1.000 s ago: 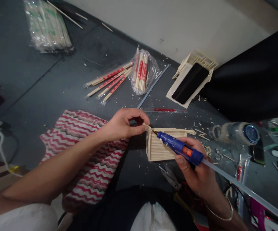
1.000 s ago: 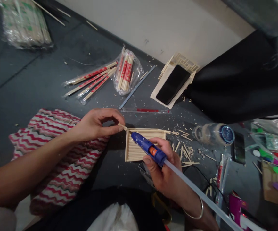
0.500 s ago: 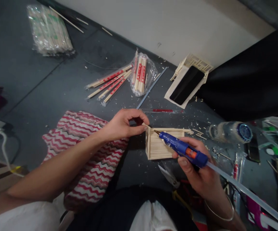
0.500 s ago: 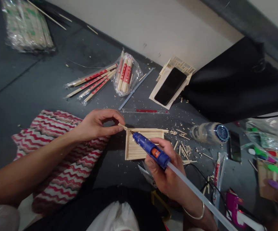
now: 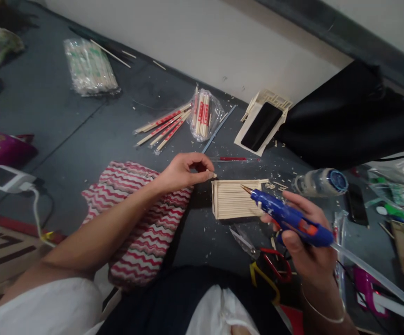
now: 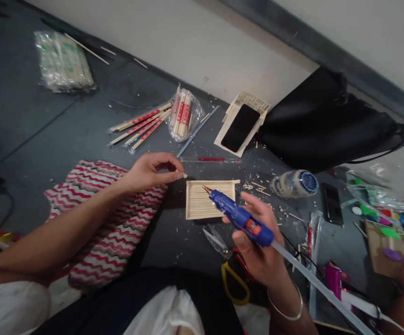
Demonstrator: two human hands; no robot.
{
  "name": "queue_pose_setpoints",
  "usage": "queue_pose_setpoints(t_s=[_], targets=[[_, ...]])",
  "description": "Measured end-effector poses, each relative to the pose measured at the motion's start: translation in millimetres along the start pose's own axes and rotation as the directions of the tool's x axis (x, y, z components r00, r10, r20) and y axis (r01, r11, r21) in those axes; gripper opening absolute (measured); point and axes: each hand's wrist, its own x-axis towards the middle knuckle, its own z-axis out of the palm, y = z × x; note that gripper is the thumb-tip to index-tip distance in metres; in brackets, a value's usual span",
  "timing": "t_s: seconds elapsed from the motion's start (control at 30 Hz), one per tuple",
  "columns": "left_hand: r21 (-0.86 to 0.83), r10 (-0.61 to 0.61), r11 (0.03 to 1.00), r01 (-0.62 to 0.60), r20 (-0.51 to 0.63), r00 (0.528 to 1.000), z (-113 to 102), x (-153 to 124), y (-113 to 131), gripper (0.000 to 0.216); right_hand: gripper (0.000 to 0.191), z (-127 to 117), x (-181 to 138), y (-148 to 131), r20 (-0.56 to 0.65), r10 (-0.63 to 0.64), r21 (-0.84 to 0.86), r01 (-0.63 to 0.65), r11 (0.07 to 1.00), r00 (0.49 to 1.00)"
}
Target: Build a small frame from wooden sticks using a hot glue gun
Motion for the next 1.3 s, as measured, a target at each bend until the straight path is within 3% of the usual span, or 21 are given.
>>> queue_pose_setpoints(t_s=[0.3,0.6,0.83,0.93,1.07,1.13,1.2,1.3], targets=[[0.011,0.053,0.999,-0.053,0.046,0.998,1,-1,1,0.014,0.051,14,14,1,0.044,0.061,0.077,-0.064,0.995,0.997],[0.010,0.042,0.999,-0.042,0.026,0.999,0,0,-1,0.013,0.045,38,25,5,0.095,0.049,-0.020,-0.047,0.999,0.994],[-0.032,0.028,0.999,-0.027,0.018,0.999,1,-1,0,0.012,0.040,32,25,4,0.053,0.007,-0.073,-0.003,0.997,0.999],[-0.046,0.020,0.999,-0.019,0.015,1.000,1,-2,-1,0.012,0.051,17,15,7,-0.082,-0.029,-0.118,0.020,0.993,0.996],[-0.044,0.051,0.998,-0.051,0.010,0.999,1,-3,-2,0.013,0.059,-10,6,41,-0.381,-0.102,-0.218,0.018,0.976,0.919],[-0.031,0.070,0.997,-0.070,0.005,0.998,1,-3,-2,0.012,0.064,-25,6,70,-0.454,-0.112,-0.321,-0.045,0.946,0.884],[-0.019,0.081,0.997,-0.081,0.007,0.997,2,-3,-2,0.012,0.071,-38,6,99,-0.388,-0.130,-0.499,-0.090,0.862,0.912],[-0.008,0.087,0.996,-0.086,0.025,0.996,2,-3,-3,0.012,0.066,-47,6,128,-0.318,-0.135,-0.686,-0.130,0.716,0.938]])
